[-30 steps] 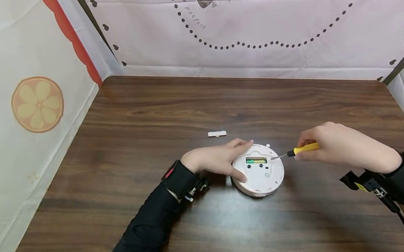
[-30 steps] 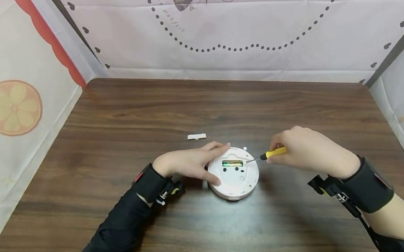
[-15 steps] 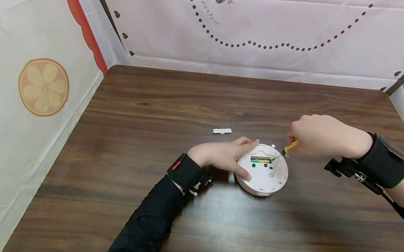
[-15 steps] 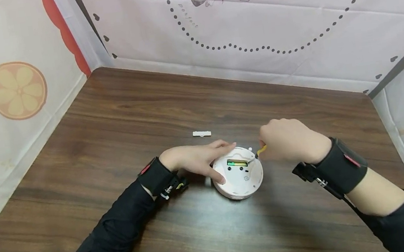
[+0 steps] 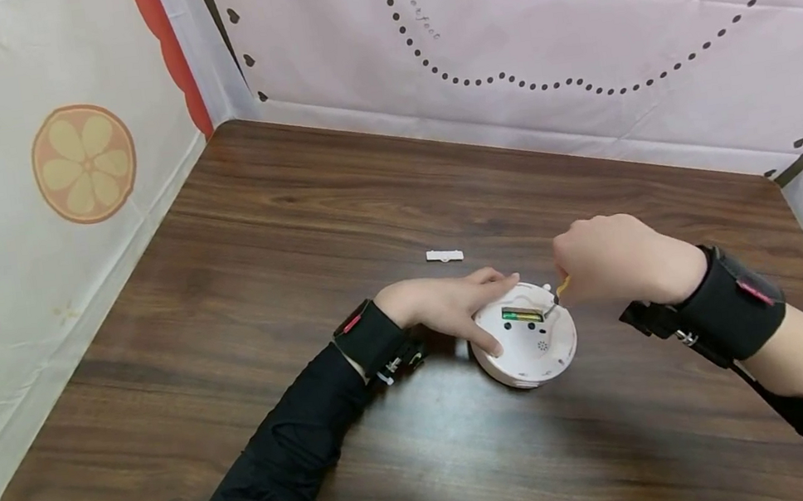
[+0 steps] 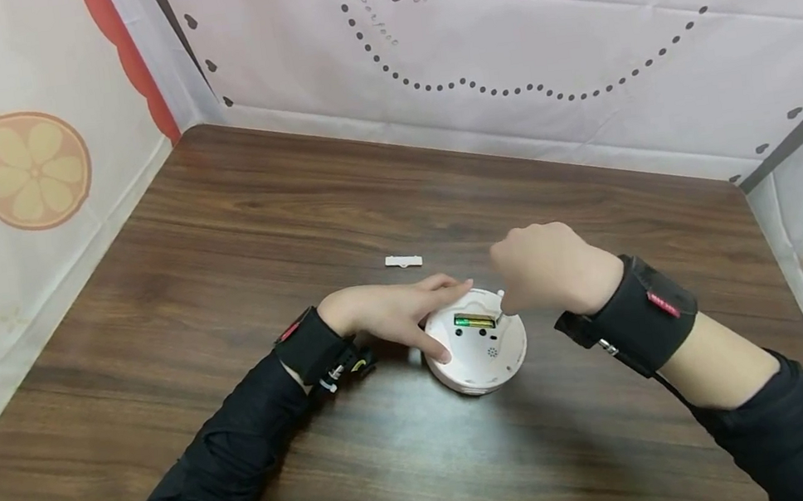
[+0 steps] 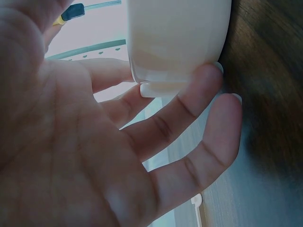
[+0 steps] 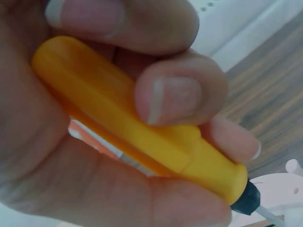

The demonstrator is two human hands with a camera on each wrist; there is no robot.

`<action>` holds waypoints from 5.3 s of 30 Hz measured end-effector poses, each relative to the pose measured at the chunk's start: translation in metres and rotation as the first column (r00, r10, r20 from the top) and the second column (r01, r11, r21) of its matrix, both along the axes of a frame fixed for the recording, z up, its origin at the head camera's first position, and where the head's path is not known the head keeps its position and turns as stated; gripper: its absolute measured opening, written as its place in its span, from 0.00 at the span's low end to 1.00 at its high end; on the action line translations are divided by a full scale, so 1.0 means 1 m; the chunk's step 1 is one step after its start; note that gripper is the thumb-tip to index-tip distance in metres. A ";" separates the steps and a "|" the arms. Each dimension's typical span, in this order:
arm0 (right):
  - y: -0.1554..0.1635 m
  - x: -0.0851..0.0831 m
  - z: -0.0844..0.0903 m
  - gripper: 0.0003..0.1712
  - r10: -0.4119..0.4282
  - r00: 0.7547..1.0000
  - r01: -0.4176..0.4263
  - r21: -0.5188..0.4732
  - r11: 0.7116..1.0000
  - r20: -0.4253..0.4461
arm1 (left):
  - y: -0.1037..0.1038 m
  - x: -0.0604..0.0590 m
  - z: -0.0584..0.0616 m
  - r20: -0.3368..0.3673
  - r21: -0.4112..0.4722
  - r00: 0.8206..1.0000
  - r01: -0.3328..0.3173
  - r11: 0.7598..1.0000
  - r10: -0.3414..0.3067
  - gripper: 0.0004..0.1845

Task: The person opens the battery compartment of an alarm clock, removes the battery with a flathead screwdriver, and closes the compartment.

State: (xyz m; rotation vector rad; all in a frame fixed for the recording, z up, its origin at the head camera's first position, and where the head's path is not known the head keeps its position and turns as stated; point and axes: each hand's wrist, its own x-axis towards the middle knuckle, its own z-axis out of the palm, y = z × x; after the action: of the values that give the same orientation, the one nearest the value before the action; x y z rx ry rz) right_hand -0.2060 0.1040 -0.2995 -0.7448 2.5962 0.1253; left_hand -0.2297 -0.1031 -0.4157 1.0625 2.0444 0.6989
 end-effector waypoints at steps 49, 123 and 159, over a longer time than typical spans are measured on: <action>0.049 0.021 -0.042 0.06 -0.130 0.985 0.164 -0.393 0.905 0.113 | -0.030 0.003 -0.002 0.036 0.012 0.999 -0.024 1.000 0.024 0.54; 0.063 0.044 -0.139 0.21 -0.545 0.836 0.510 -0.448 0.735 0.058 | -0.069 0.009 -0.017 0.051 0.034 0.996 -0.073 0.997 0.072 0.55; 0.053 0.051 -0.137 0.34 -0.548 0.835 0.517 -0.404 0.755 0.046 | -0.071 0.010 -0.016 0.018 0.032 0.997 -0.071 0.997 0.070 0.54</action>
State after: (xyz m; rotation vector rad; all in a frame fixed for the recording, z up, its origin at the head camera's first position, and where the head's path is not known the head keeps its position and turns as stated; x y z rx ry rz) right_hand -0.1547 0.1571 -0.4370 -0.0810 2.8283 -0.5854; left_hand -0.2197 -0.1742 -0.4313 1.0032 2.0706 0.7770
